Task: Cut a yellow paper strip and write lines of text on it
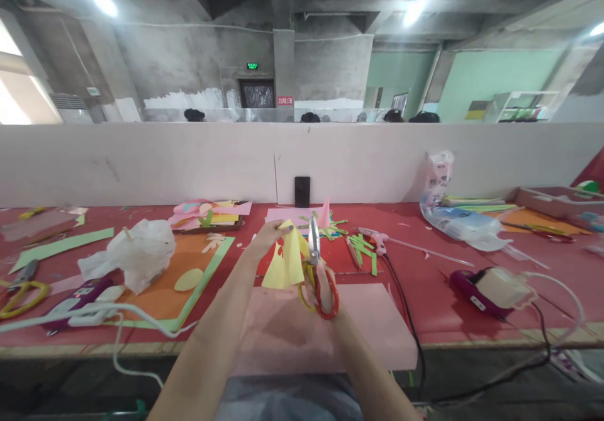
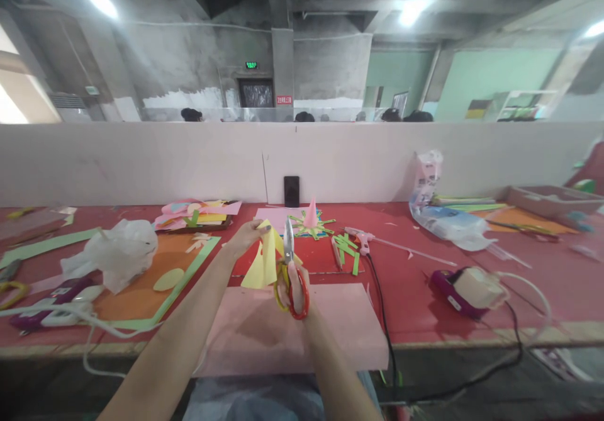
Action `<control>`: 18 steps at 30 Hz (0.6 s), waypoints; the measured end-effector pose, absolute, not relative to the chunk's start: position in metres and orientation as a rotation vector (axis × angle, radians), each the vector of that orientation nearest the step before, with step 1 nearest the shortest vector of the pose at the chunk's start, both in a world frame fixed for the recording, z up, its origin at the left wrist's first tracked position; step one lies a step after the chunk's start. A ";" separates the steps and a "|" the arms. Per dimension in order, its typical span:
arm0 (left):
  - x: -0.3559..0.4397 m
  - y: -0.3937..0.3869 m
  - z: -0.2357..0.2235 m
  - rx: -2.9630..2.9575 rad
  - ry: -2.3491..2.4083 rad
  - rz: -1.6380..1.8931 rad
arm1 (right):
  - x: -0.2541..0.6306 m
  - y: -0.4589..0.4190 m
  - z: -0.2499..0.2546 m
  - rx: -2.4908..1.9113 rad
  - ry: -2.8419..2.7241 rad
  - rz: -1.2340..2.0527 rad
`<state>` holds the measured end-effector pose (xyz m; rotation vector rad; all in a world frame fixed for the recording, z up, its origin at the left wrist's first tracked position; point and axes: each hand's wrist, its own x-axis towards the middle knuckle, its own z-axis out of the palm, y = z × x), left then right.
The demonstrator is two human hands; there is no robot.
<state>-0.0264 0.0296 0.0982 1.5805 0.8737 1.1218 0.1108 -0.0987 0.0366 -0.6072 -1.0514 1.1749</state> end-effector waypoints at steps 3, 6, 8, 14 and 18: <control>-0.029 0.037 0.102 1.396 0.990 1.362 | 0.113 -0.099 0.040 -0.563 -0.985 1.156; -0.037 0.041 0.112 1.220 1.201 1.696 | 0.115 -0.098 0.042 -0.573 -0.955 1.150; -0.045 0.040 0.123 1.199 1.319 1.952 | 0.115 -0.097 0.043 -0.570 -0.946 1.155; -0.061 0.024 0.151 1.502 1.684 2.447 | 0.112 -0.095 0.040 -0.518 -0.922 1.154; -0.049 0.018 0.128 2.320 1.564 1.975 | 0.110 -0.093 0.037 -0.520 -0.938 1.139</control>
